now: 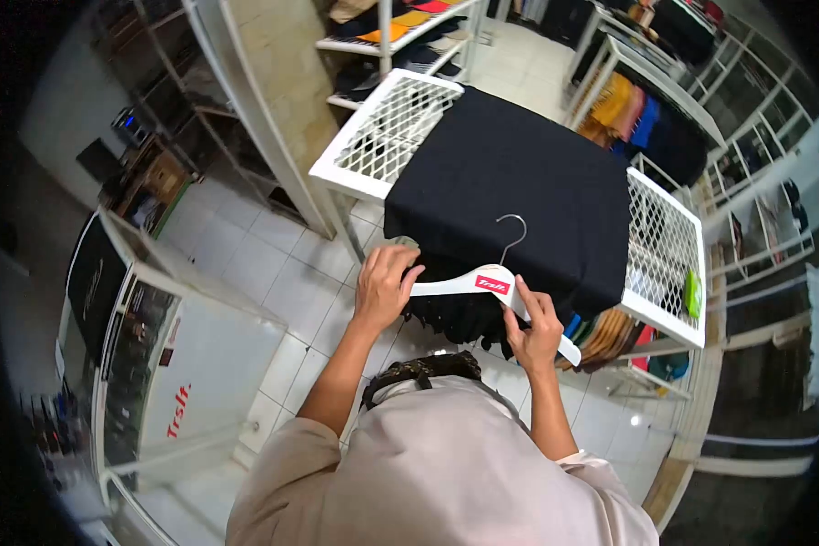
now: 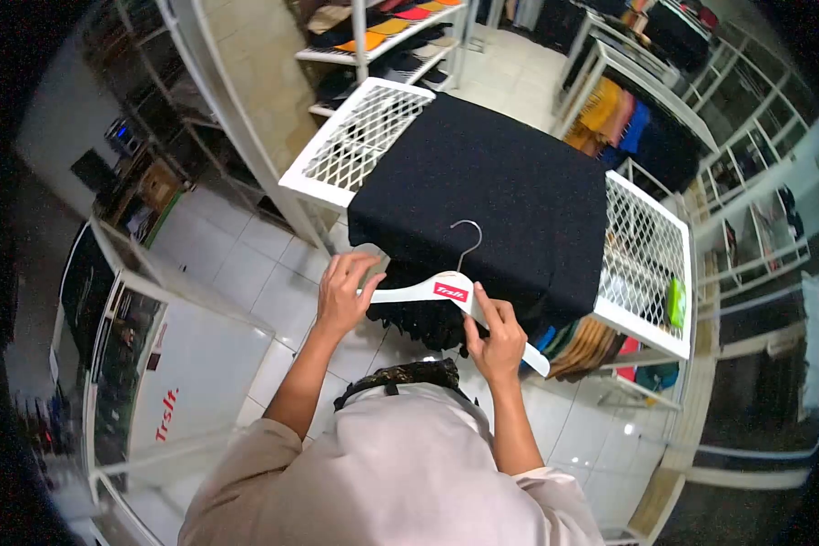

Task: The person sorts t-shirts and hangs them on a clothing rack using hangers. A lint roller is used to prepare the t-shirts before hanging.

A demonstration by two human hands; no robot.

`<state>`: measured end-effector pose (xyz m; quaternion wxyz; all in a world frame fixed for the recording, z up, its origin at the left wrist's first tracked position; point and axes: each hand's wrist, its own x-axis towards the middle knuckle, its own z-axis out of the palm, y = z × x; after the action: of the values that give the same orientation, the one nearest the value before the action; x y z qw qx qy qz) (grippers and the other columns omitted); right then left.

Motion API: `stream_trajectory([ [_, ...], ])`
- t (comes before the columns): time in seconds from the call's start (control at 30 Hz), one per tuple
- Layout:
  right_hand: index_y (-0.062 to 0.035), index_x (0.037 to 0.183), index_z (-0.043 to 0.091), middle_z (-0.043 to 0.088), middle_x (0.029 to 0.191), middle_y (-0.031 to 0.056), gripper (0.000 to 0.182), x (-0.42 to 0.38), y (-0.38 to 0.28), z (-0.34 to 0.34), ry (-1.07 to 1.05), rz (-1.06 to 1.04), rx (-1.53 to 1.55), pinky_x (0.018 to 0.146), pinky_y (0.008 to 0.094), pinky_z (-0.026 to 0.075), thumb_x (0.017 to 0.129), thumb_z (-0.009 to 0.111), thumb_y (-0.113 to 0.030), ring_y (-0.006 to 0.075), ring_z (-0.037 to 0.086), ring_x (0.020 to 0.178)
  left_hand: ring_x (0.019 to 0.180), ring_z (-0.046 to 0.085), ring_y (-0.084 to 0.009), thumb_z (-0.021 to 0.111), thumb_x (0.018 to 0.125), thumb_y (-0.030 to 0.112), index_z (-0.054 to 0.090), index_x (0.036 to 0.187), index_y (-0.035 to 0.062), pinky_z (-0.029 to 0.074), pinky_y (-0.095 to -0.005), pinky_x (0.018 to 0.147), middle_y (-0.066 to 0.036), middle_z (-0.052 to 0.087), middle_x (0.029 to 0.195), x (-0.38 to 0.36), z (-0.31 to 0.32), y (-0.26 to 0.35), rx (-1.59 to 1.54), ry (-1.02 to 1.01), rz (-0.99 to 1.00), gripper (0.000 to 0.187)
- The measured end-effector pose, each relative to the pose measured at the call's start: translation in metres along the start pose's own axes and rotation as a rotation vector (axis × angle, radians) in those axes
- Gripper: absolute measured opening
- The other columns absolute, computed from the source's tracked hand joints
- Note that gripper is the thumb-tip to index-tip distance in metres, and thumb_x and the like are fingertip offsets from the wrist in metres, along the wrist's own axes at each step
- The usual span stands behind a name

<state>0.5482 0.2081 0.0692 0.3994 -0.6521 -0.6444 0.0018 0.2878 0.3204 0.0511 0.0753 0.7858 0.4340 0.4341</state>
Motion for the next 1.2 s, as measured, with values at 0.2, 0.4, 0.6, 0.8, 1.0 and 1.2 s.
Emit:
stream_trajectory([
  [0.2, -0.0186, 0.140, 0.067, 0.068, 0.100, 0.0101, 0.061, -0.036, -0.004, -0.017, 0.057, 0.156, -0.142, 0.069, 0.0377, 0.056, 0.082, 0.079, -0.009, 0.0264, 0.070, 0.079, 0.146, 0.038, -0.0352, 0.088, 0.077, 0.019, 0.063, 0.121, 0.0152, 0.033, -0.0572, 0.116, -0.014, 0.043, 0.155, 0.019, 0.044, -0.045, 0.156, -0.070, 0.274, 0.051],
  [0.4, -0.0179, 0.140, 0.067, 0.068, 0.099, 0.0099, 0.060, -0.062, -0.026, -0.012, 0.124, 0.213, -0.167, 0.069, 0.0376, 0.056, 0.082, 0.080, -0.009, 0.0266, 0.069, 0.080, 0.146, 0.040, -0.0343, 0.081, 0.082, 0.010, 0.073, 0.107, 0.0107, 0.032, -0.0576, 0.117, -0.011, 0.050, 0.152, 0.033, 0.033, -0.039, 0.105, -0.028, 0.386, 0.026],
  [0.6, -0.0171, 0.134, 0.071, 0.065, 0.100, 0.0097, 0.061, -0.064, -0.056, -0.004, 0.037, 0.076, -0.126, 0.068, 0.0360, 0.055, 0.075, 0.083, -0.006, 0.0242, 0.067, 0.078, 0.112, 0.062, -0.0305, 0.076, 0.084, 0.006, 0.073, 0.103, 0.0064, 0.044, -0.0481, 0.100, -0.009, 0.069, 0.112, 0.067, -0.006, -0.012, -0.064, 0.045, 0.322, 0.018],
  [0.8, -0.0114, 0.128, 0.072, 0.068, 0.101, 0.0078, 0.051, -0.031, -0.059, 0.024, 0.061, -0.132, -0.199, 0.070, 0.0383, 0.050, 0.078, 0.083, -0.009, 0.0240, 0.065, 0.085, 0.088, 0.062, -0.0274, 0.077, 0.084, 0.004, 0.073, 0.101, 0.0066, 0.047, -0.0403, 0.081, -0.007, 0.065, 0.092, 0.083, -0.024, -0.001, -0.135, 0.074, 0.346, 0.018],
  [1.0, -0.0035, 0.114, 0.072, 0.072, 0.101, 0.0120, 0.036, 0.001, -0.044, 0.004, 0.336, -0.007, -0.287, 0.081, 0.0416, 0.053, 0.080, 0.084, -0.010, 0.0315, 0.066, 0.090, 0.085, 0.061, -0.0260, 0.080, 0.081, 0.007, 0.076, 0.096, 0.0073, 0.047, -0.0401, 0.079, -0.004, 0.064, 0.087, 0.080, -0.035, -0.005, -0.173, 0.008, 0.357, 0.015],
  [1.2, -0.0066, 0.112, 0.070, 0.060, 0.111, 0.0158, 0.034, 0.003, -0.016, -0.030, 0.503, 0.248, -0.432, 0.078, 0.0444, 0.055, 0.084, 0.085, -0.019, 0.0355, 0.066, 0.096, 0.085, 0.061, -0.0261, 0.081, 0.081, 0.007, 0.077, 0.096, 0.0072, 0.047, -0.0408, 0.079, -0.004, 0.064, 0.087, 0.076, -0.039, -0.007, -0.151, 0.002, 0.359, 0.015],
])
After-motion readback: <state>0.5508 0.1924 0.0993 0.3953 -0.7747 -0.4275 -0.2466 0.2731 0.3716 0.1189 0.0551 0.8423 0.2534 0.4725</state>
